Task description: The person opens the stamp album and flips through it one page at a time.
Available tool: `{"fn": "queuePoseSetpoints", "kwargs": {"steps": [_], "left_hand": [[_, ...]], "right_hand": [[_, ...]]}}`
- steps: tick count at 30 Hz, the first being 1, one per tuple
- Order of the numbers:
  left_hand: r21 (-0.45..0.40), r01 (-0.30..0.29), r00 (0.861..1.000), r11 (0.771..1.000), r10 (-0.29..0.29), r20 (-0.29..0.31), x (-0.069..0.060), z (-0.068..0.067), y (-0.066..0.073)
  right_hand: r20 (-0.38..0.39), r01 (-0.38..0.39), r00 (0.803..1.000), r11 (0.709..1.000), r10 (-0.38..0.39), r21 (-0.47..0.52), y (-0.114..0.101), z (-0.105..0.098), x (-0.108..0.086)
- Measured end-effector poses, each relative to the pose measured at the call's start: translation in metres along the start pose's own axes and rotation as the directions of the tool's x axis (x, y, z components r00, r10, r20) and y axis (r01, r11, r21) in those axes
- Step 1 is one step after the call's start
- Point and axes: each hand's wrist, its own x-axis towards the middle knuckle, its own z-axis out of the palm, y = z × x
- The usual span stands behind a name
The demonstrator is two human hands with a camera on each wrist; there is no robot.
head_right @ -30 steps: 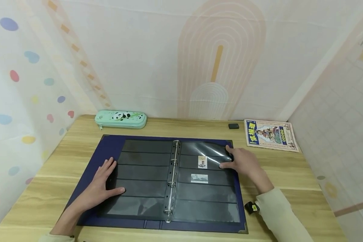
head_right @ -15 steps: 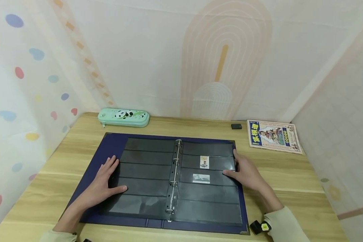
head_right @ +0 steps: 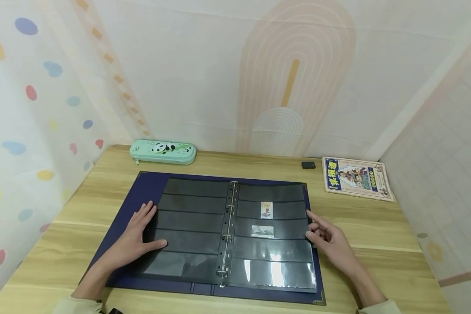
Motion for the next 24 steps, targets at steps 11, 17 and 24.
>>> {"fn": "queuePoseSetpoints", "kwargs": {"steps": [11, 17, 24], "left_hand": [[0.022, -0.088, 0.970, 0.996, 0.090, -0.226, -0.009, 0.006, 0.034], [-0.023, -0.207, 0.939, 0.978, 0.192, -0.286, -0.015, 0.022, 0.065], [-0.148, -0.288, 0.951, 0.946, 0.265, -0.156, -0.021, 0.040, 0.101]], "right_hand": [[-0.060, 0.028, 0.998, 0.997, -0.024, 0.067, -0.026, 0.017, -0.016], [0.023, 0.084, 0.996, 0.990, -0.087, 0.112, -0.047, 0.027, -0.023], [0.094, 0.127, 0.986, 0.983, -0.140, 0.133, -0.070, 0.040, -0.023]]}}
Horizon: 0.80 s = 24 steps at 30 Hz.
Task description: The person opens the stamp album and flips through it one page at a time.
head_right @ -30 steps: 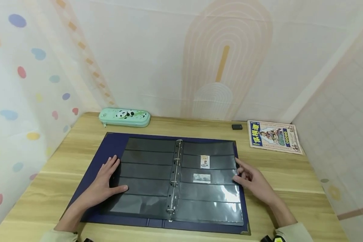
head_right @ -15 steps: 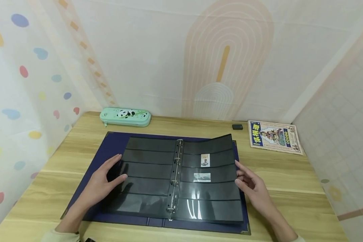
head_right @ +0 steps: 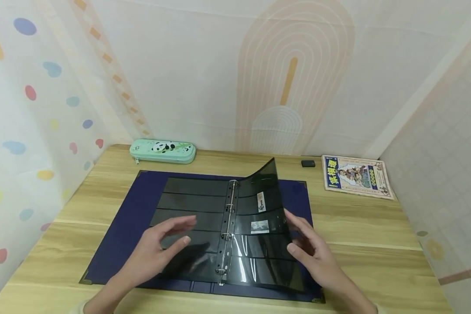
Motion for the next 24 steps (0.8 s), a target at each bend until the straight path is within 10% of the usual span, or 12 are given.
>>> {"fn": "queuePoseSetpoints", "kwargs": {"steps": [7, 15, 24], "left_hand": [[-0.179, -0.040, 0.985, 0.983, 0.070, 0.160, 0.007, 0.031, 0.024], [-0.294, 0.225, 0.919, 0.929, -0.101, 0.382, 0.014, 0.051, 0.044], [-0.346, 0.244, 0.961, 0.906, -0.179, 0.208, 0.013, 0.054, 0.042]], "right_hand": [[0.146, 0.161, 0.975, 0.986, -0.165, 0.037, -0.003, 0.024, 0.014], [0.304, 0.169, 0.938, 0.986, -0.165, 0.012, -0.009, 0.049, 0.024], [0.337, 0.176, 0.918, 0.975, -0.211, 0.132, -0.008, 0.059, 0.023]]}}
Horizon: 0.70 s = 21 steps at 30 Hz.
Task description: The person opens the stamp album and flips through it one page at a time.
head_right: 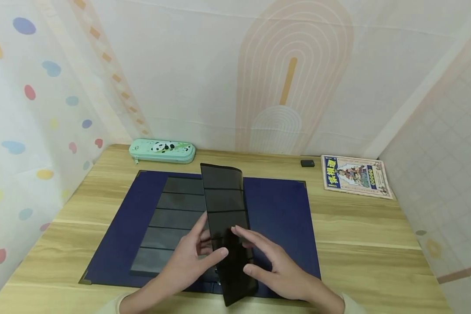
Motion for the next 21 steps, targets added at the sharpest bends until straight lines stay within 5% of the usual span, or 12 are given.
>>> {"fn": "queuePoseSetpoints", "kwargs": {"steps": [5, 10, 15, 21], "left_hand": [[-0.032, 0.023, 0.993, 0.999, -0.026, -0.117, -0.003, -0.013, 0.008], [-0.058, 0.034, 0.974, 0.998, -0.046, -0.220, -0.002, -0.038, 0.011], [-0.033, 0.031, 0.964, 0.999, -0.038, -0.262, -0.001, -0.069, 0.006], [0.008, 0.080, 0.965, 0.997, -0.076, -0.250, -0.001, -0.096, -0.004]], "right_hand": [[-0.044, 0.038, 0.998, 0.999, -0.037, 0.029, 0.001, -0.007, -0.005], [-0.107, 0.015, 0.994, 0.995, -0.026, -0.099, 0.007, -0.024, -0.014], [-0.148, -0.110, 0.986, 0.961, 0.074, -0.253, 0.016, -0.044, -0.026], [-0.157, -0.295, 0.954, 0.883, 0.254, -0.364, 0.022, -0.063, -0.038]]}}
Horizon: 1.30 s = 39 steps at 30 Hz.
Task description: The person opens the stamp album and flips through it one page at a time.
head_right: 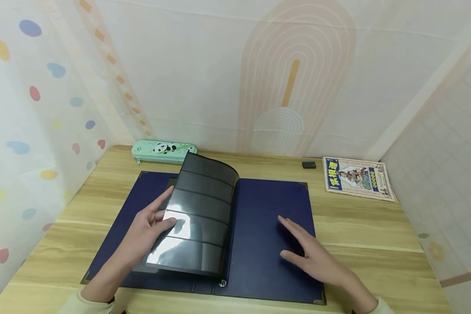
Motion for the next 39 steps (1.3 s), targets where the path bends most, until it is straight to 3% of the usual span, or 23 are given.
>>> {"fn": "queuePoseSetpoints", "kwargs": {"steps": [6, 8, 10, 11, 14, 16, 18, 20, 24, 29, 32, 35, 39], "left_hand": [[-0.012, 0.027, 1.000, 1.000, -0.027, -0.001, 0.004, -0.012, -0.006], [-0.088, 0.036, 0.999, 0.995, -0.034, 0.029, 0.005, -0.014, -0.006], [-0.222, 0.049, 0.996, 0.974, -0.031, 0.084, 0.005, -0.014, -0.006], [-0.305, 0.061, 0.992, 0.950, -0.023, 0.126, 0.005, -0.014, -0.006], [-0.541, 0.108, 0.971, 0.834, 0.028, 0.236, 0.005, -0.011, -0.006], [-0.628, 0.131, 0.960, 0.768, 0.060, 0.273, 0.006, -0.009, -0.007], [-0.657, 0.131, 0.962, 0.743, 0.065, 0.265, 0.007, -0.010, -0.008], [-0.647, 0.119, 0.967, 0.753, 0.060, 0.249, 0.008, -0.013, -0.010], [-0.595, 0.076, 0.973, 0.800, 0.072, 0.221, 0.010, -0.024, -0.016], [-0.559, 0.020, 0.967, 0.829, 0.125, 0.220, 0.007, -0.035, -0.018], [-0.554, -0.046, 0.958, 0.831, 0.194, 0.212, 0.004, -0.038, -0.016], [-0.519, -0.090, 0.955, 0.850, 0.221, 0.196, 0.003, -0.043, -0.016], [-0.432, -0.071, 0.975, 0.899, 0.155, 0.162, 0.000, -0.057, -0.023]], "right_hand": [[0.058, -0.069, 0.995, 0.992, 0.076, -0.102, 0.010, -0.009, -0.005], [0.083, -0.069, 0.993, 0.989, 0.081, -0.129, 0.014, -0.010, -0.006], [0.102, -0.071, 0.991, 0.987, 0.086, -0.144, 0.017, -0.009, -0.008], [0.111, -0.070, 0.990, 0.987, 0.087, -0.144, 0.019, -0.009, -0.008], [0.136, -0.064, 0.987, 0.986, 0.086, -0.153, 0.020, -0.007, -0.009], [0.149, -0.052, 0.986, 0.986, 0.076, -0.160, 0.020, -0.006, -0.009], [0.153, -0.039, 0.986, 0.984, 0.067, -0.175, 0.020, -0.005, -0.009], [0.152, -0.034, 0.986, 0.983, 0.062, -0.180, 0.020, -0.004, -0.008], [0.148, -0.042, 0.987, 0.984, 0.068, -0.173, 0.019, -0.003, -0.009], [0.159, -0.063, 0.983, 0.986, 0.088, -0.154, 0.017, -0.004, -0.008], [0.163, -0.067, 0.982, 0.986, 0.092, -0.151, 0.017, -0.004, -0.008], [0.159, -0.066, 0.983, 0.987, 0.089, -0.147, 0.018, -0.004, -0.008], [0.152, -0.064, 0.985, 0.987, 0.087, -0.147, 0.020, -0.004, -0.008]]}}
